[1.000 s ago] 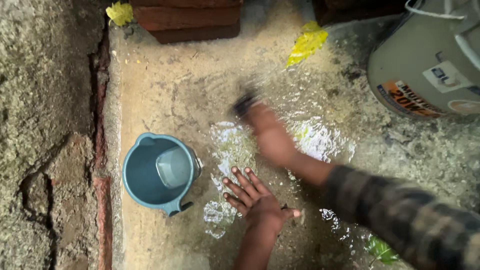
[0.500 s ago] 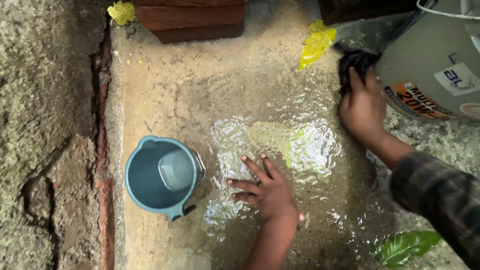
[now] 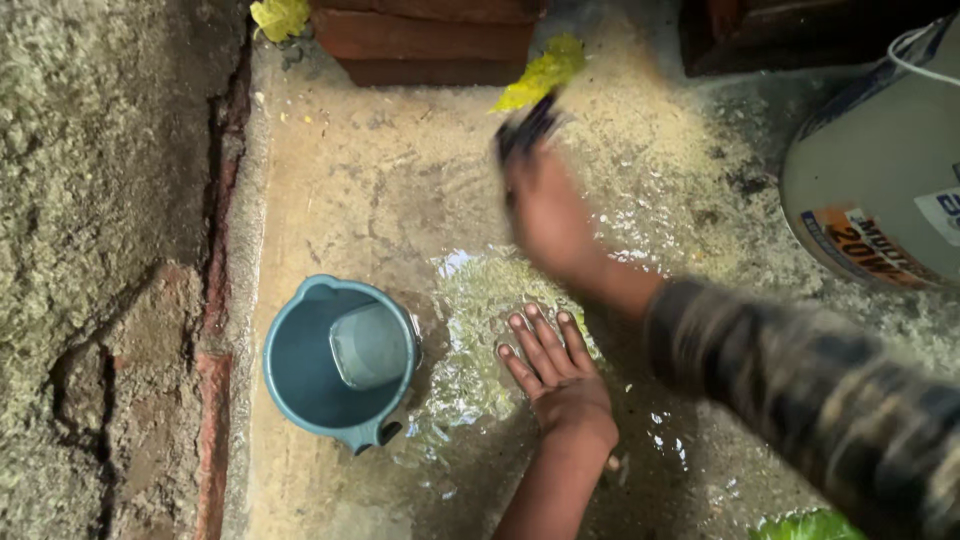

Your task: The person washes a piece of black fabric on a concrete floor by hand using water from buckets and pouring it with a plastic mug.

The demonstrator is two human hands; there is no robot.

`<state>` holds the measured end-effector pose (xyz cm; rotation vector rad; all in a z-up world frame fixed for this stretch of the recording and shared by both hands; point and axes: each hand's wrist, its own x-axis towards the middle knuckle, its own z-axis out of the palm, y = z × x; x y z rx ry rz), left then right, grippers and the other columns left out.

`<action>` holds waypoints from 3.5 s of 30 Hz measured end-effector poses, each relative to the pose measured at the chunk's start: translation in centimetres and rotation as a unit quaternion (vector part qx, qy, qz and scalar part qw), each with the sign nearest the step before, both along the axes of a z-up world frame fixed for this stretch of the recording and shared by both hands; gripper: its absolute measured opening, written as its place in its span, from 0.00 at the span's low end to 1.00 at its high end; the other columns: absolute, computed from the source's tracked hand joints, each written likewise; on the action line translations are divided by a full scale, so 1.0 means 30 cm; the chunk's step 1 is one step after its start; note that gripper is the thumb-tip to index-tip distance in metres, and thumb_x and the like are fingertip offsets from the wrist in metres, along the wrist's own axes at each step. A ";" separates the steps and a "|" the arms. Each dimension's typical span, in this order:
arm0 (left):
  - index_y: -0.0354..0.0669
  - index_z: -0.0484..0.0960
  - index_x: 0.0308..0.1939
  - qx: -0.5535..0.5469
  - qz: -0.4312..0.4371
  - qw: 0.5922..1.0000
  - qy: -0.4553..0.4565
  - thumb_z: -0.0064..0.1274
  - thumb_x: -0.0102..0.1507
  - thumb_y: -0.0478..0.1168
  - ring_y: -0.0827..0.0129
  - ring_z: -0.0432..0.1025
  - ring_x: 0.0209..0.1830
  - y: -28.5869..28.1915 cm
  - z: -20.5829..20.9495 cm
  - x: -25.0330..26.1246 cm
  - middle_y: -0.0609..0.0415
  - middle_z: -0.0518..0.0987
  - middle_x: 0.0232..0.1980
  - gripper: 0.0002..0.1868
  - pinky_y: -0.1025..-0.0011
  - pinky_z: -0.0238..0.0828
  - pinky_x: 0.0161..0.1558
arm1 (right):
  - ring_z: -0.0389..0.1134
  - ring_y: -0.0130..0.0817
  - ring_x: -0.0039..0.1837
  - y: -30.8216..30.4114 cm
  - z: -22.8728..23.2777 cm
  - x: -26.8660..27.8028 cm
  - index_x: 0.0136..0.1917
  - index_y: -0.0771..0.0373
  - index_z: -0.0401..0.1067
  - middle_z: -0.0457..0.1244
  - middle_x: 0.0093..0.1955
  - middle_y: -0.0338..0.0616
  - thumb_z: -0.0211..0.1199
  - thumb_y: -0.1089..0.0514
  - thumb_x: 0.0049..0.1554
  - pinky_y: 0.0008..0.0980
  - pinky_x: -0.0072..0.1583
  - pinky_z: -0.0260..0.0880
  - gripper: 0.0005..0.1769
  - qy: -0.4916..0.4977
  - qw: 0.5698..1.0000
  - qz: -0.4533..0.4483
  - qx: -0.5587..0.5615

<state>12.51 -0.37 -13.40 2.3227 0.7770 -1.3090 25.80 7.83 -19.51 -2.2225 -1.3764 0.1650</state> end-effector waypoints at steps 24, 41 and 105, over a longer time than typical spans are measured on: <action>0.40 0.30 0.80 -0.064 0.054 0.955 -0.283 0.82 0.39 0.48 0.22 0.11 0.76 0.021 -0.056 -0.188 0.25 0.18 0.80 0.83 0.29 0.10 0.69 | 0.62 0.65 0.64 -0.155 -0.079 -0.176 0.63 0.72 0.68 0.61 0.64 0.67 0.54 0.66 0.58 0.57 0.67 0.60 0.19 0.051 0.996 -0.015 0.072; 0.36 0.35 0.78 0.055 0.189 0.954 -0.225 0.67 0.36 0.77 0.52 0.19 0.83 -0.055 -0.055 -0.319 0.44 0.28 0.84 0.84 0.48 0.15 0.76 | 0.58 0.65 0.71 -0.681 0.012 0.125 0.68 0.70 0.69 0.57 0.72 0.73 0.57 0.66 0.51 0.52 0.70 0.58 0.30 -0.176 0.965 -0.195 -0.005; 0.31 0.29 0.77 0.057 0.174 0.967 -0.178 0.60 0.39 0.83 0.40 0.15 0.81 0.098 -0.026 -0.296 0.36 0.21 0.82 0.86 0.31 0.14 0.71 | 0.61 0.60 0.63 -0.222 0.032 0.312 0.67 0.67 0.70 0.63 0.62 0.59 0.60 0.61 0.47 0.64 0.64 0.56 0.33 -0.241 0.969 -0.047 -0.023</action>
